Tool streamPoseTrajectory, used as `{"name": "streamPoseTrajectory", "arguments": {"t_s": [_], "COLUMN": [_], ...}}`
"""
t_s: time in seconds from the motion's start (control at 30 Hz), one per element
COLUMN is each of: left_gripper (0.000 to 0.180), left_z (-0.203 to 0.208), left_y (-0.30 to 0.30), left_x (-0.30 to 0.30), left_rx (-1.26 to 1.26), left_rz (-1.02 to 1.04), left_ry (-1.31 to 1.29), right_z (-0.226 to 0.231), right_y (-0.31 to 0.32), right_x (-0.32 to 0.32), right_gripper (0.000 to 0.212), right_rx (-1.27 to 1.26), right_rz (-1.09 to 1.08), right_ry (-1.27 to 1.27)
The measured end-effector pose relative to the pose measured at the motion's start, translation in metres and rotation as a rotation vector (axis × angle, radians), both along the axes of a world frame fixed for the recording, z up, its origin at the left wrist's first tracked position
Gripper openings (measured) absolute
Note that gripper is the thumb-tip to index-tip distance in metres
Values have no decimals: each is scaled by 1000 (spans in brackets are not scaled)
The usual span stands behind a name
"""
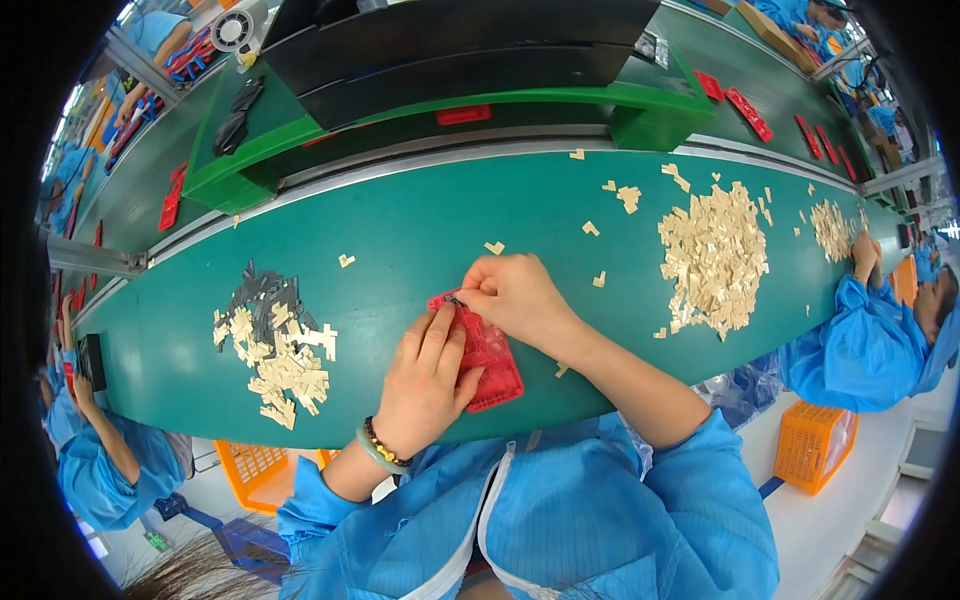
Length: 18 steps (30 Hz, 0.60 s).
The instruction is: The person assembles and sorts electronic components by hand, taking them from a plastic bag and a red mold and placing them into a component carrier and a tray.
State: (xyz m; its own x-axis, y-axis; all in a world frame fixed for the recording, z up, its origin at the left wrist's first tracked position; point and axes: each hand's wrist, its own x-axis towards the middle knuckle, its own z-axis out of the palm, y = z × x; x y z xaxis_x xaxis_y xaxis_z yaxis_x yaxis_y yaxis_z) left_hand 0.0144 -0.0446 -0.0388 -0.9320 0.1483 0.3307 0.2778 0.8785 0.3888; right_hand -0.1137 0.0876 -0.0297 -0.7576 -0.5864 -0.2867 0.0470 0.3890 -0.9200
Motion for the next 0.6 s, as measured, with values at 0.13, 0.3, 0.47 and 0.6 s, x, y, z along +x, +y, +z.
{"name": "streamPoseTrajectory", "arguments": {"t_s": [0.13,0.3,0.47,0.6], "left_gripper": [45,47,46,33], "left_z": [11,15,16,9], "left_y": [-8,-7,-5,1], "left_x": [-7,-15,-19,-27], "left_rx": [21,23,1,-169], "left_rz": [-47,-67,-4,79], "left_ry": [-46,-50,27,68], "right_z": [4,-6,2,11], "right_y": [2,28,37,52], "right_x": [9,15,16,46], "right_gripper": [8,16,20,27], "right_rx": [158,112,314,117], "right_rz": [54,161,213,263], "right_ry": [489,1102,1185,1101]}}
